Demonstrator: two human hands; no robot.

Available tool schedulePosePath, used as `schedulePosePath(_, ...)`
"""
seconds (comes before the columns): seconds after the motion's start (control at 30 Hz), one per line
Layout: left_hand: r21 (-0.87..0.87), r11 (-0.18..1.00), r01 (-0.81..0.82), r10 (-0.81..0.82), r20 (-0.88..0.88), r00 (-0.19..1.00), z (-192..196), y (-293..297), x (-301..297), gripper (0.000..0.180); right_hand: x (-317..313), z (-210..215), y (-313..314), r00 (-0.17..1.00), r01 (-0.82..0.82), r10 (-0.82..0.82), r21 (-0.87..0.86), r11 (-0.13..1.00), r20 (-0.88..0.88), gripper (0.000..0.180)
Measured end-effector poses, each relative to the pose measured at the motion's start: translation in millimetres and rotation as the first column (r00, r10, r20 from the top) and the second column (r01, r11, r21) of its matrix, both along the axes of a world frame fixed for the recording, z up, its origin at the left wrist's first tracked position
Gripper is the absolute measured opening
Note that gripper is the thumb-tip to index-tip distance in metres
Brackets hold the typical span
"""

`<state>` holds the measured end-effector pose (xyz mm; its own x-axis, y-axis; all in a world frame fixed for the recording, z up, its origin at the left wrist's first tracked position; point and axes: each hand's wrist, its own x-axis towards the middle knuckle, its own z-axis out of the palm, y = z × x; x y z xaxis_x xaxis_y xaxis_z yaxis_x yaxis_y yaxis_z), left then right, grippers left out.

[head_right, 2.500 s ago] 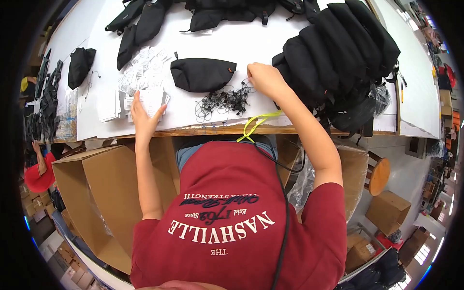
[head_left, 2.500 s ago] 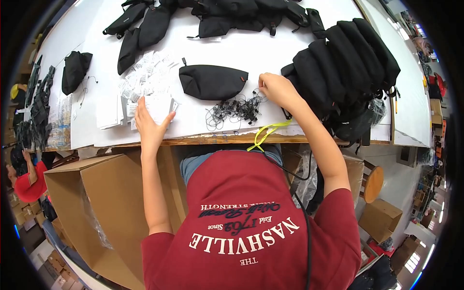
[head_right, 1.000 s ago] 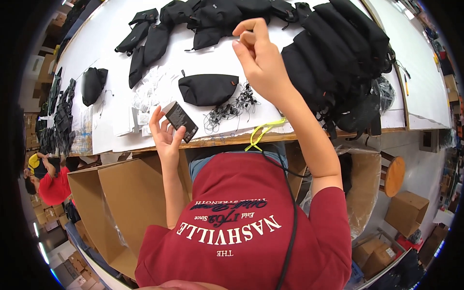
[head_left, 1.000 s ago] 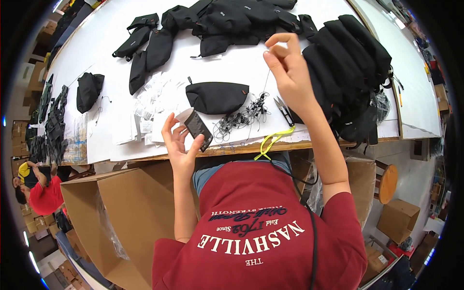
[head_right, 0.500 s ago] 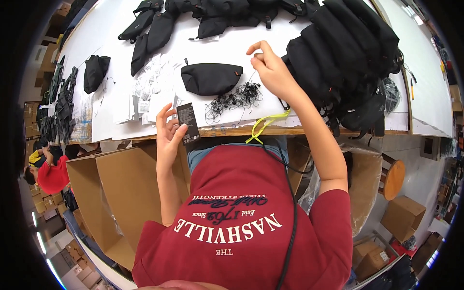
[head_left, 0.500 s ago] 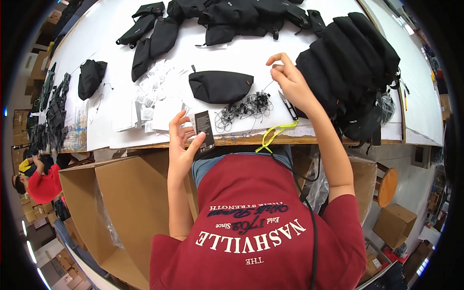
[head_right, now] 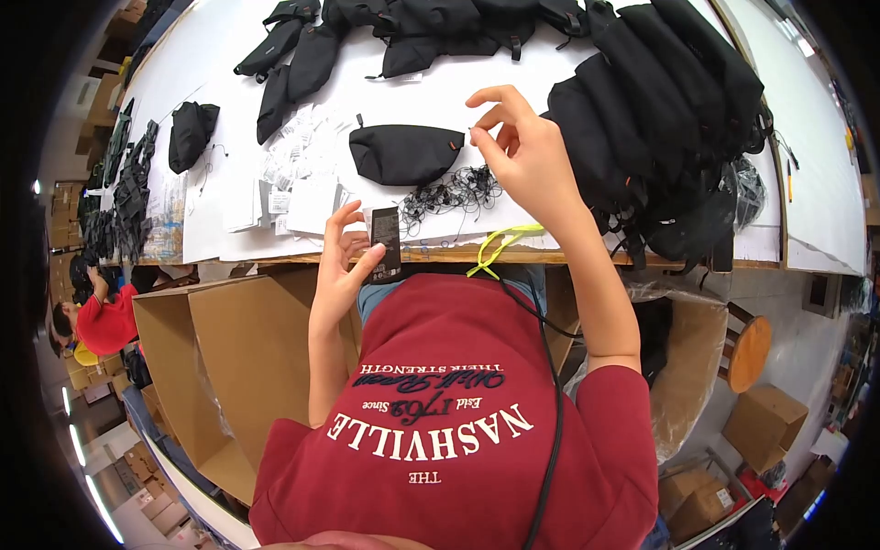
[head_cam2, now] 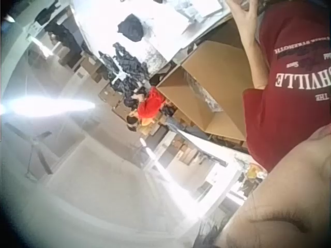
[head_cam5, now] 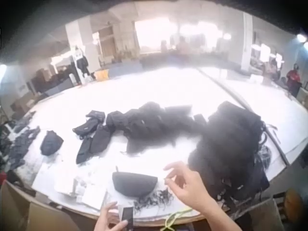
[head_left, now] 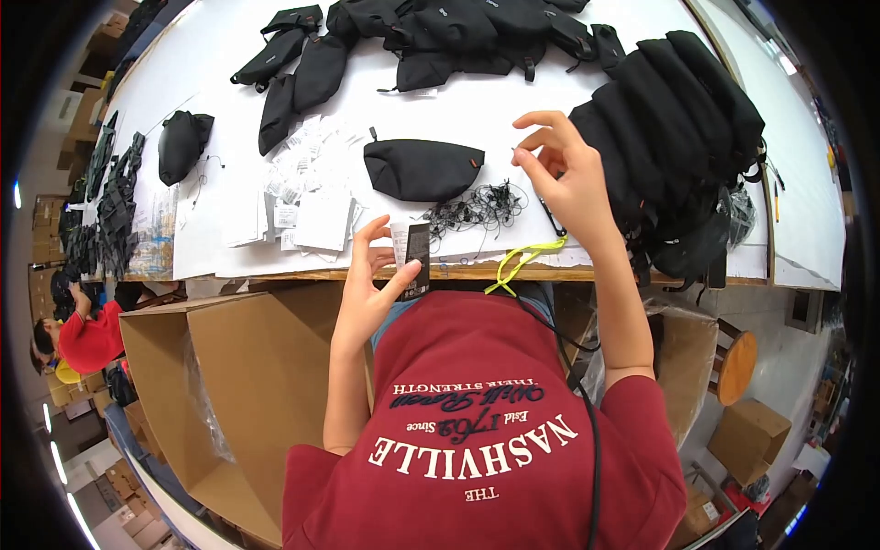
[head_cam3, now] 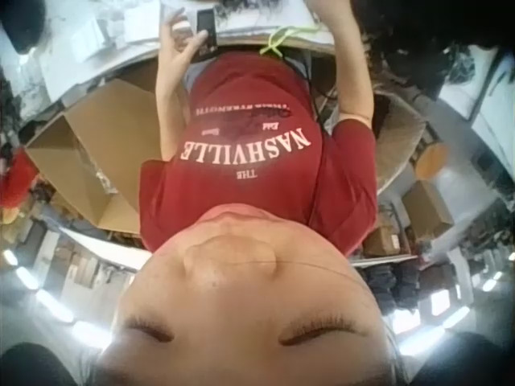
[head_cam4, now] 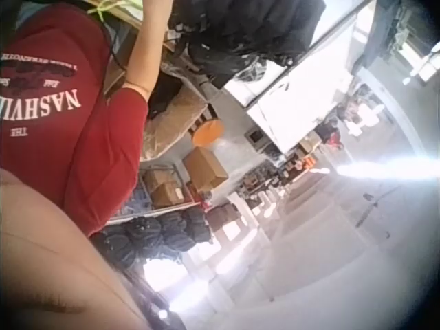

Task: Attaching tags to black zippered pouches and placing them in a shipping box.

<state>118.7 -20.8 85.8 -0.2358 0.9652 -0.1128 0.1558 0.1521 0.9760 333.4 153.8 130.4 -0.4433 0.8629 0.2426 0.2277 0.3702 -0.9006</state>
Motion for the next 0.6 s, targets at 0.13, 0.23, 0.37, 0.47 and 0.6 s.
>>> schedulePosePath(0.13, -0.042, 0.999, -0.02, 0.021, 0.024, 0.999, -1, 2, -3, 0.068, 6, 22, -14, 0.937, 0.128, -0.02, 0.288, 0.949, -0.349, 0.027)
schedulePosePath(0.23, -0.035, 0.999, -0.022, 0.023, 0.013, 1.0, -3, 1, -2, 0.073, 21, 18, -15, 0.998, -0.03, 0.012, 0.299, 0.954, 0.06, 0.028)
schedulePosePath(0.37, 0.036, 0.997, -0.063, 0.064, -0.016, 0.998, -6, 7, -1, 0.074, 25, 3, -19, 0.992, 0.013, -0.036, 0.185, 0.983, 0.12, 0.03)
schedulePosePath(0.47, 0.117, 0.992, -0.037, 0.047, -0.077, 0.996, 2, 6, 3, 0.06, 37, 15, -47, 0.907, 0.182, -0.14, 0.07, 0.981, -0.397, 0.025)
schedulePosePath(0.6, 0.189, 0.982, -0.003, 0.016, -0.067, 0.998, 5, 12, 13, 0.038, 22, 0, -65, 0.976, 0.054, -0.067, -0.068, 0.996, -0.208, 0.03)
